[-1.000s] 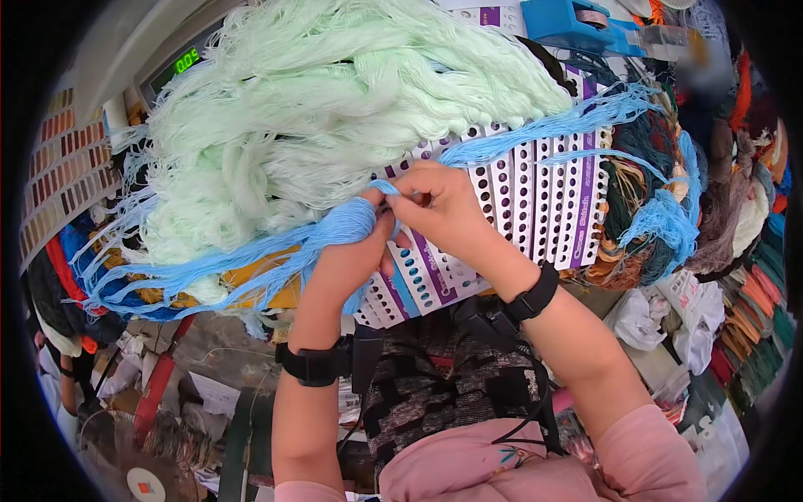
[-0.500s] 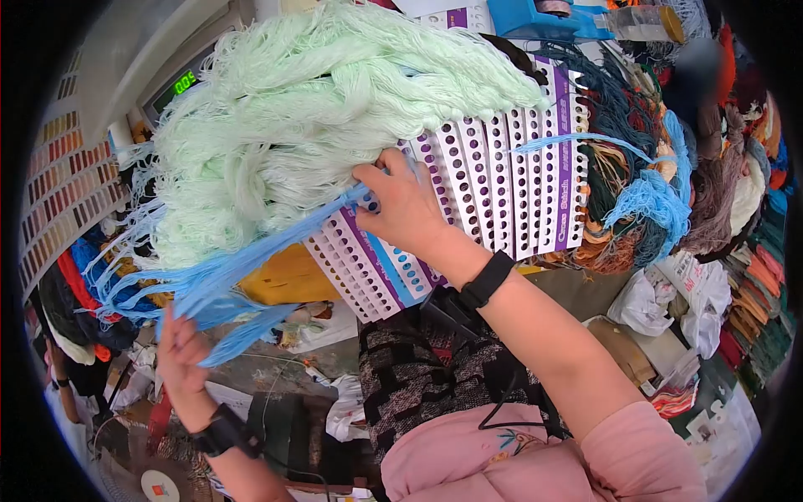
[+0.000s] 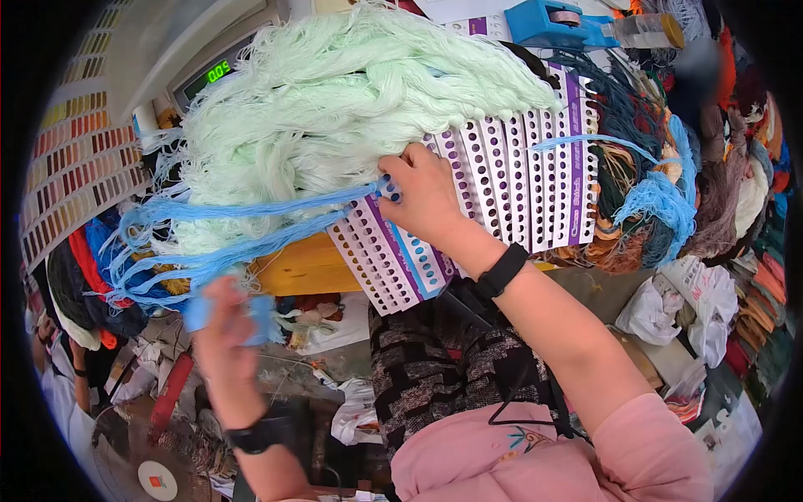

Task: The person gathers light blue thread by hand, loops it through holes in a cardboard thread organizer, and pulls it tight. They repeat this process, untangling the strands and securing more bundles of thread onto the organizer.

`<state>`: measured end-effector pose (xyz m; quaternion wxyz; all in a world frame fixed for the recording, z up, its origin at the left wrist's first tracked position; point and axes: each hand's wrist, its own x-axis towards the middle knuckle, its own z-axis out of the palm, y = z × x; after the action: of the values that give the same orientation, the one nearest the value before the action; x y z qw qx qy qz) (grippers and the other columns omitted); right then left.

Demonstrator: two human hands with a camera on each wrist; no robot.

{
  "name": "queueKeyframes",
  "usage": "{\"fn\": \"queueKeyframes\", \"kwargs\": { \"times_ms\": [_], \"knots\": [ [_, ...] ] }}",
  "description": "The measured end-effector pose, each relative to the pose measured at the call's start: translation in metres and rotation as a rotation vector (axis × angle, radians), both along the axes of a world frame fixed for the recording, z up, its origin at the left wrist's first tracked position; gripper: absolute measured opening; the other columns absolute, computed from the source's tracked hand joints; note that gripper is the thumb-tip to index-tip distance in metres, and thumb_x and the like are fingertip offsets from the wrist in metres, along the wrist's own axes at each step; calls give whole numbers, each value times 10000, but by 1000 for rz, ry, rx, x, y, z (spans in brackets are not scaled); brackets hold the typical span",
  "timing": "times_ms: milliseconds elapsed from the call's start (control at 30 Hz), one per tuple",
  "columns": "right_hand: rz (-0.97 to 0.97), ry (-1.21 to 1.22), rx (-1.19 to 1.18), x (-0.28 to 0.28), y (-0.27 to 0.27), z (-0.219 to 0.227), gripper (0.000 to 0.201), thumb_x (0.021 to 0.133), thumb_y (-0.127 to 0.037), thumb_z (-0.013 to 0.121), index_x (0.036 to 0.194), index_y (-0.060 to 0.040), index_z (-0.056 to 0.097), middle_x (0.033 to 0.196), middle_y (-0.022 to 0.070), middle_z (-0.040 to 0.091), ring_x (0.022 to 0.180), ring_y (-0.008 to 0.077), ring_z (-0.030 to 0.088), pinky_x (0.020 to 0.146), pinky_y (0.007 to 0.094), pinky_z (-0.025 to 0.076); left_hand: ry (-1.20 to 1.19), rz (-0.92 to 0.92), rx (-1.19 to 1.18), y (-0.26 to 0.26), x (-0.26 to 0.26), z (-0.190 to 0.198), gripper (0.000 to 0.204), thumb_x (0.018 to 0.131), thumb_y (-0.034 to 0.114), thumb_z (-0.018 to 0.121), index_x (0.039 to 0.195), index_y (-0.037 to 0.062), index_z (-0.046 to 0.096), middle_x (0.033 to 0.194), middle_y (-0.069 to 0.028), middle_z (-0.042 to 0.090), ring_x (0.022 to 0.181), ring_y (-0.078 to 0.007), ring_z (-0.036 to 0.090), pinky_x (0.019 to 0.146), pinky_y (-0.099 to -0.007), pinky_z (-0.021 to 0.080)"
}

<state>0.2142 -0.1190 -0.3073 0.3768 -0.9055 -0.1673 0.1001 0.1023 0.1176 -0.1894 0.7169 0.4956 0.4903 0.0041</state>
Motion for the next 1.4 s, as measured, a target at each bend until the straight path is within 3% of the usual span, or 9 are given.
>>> {"fn": "queueKeyframes", "kwargs": {
  "times_ms": [133,367,733,867,967,1067,1133,1200,1400],
  "knots": [
    [9,6,9,1,-2,5,367,526,-145,643,873,-99,534,801,87,445,737,265,466,652,345,360,-243,-598,430,-81,38,-44,178,734,4,554,912,1,554,823,-48,572,461,-42,416,398,-164,328],
    [26,70,70,5,-7,0,353,516,-143,637,847,-99,522,793,81,439,736,260,467,640,342,364,-235,-919,735,-102,71,-106,158,709,87,587,844,19,540,732,-101,547,621,-197,524,570,-282,415],
    [-28,82,54,5,-3,2,341,508,-158,659,813,-102,519,760,77,425,731,250,459,641,343,343,-252,-1803,1407,-73,86,-73,61,742,84,554,794,56,574,669,-101,527,612,-272,500,537,-329,383],
    [-54,71,-18,5,3,2,343,514,-174,659,825,-110,528,778,74,424,759,239,453,648,337,337,-485,-1296,1214,-39,85,-84,85,766,135,559,770,59,596,584,-66,513,452,-182,432,452,-293,348],
    [-35,62,-22,4,3,1,346,539,-171,661,854,-108,531,794,76,424,778,236,450,655,336,338,206,-608,432,-33,88,-63,153,780,172,553,881,64,591,598,9,518,401,-74,374,367,-239,310],
    [26,91,78,5,-7,6,339,585,-136,654,895,-95,522,830,82,444,774,250,461,653,332,372,-7,36,-335,-37,64,-2,258,812,187,514,1023,40,518,718,37,524,414,-2,310,343,-165,269],
    [12,141,214,2,-13,21,320,598,-111,646,893,-86,524,855,86,453,783,249,463,653,322,381,-137,152,-640,-52,34,19,375,842,233,454,1137,5,409,910,-30,514,494,-16,359,370,-139,288],
    [26,125,361,-10,-16,48,236,617,-72,632,834,-64,540,843,80,473,760,208,488,617,278,395,-151,52,-465,-93,19,46,420,876,305,328,1155,-6,374,1079,-100,472,756,-126,461,611,-235,410],
    [97,1163,891,-50,-1,173,109,753,-96,568,750,13,569,628,21,530,515,78,483,450,187,377,-379,-239,-392,-121,-6,71,578,854,426,280,1200,-36,317,1103,-136,460,890,-198,499,757,-333,404]
  ]
}}
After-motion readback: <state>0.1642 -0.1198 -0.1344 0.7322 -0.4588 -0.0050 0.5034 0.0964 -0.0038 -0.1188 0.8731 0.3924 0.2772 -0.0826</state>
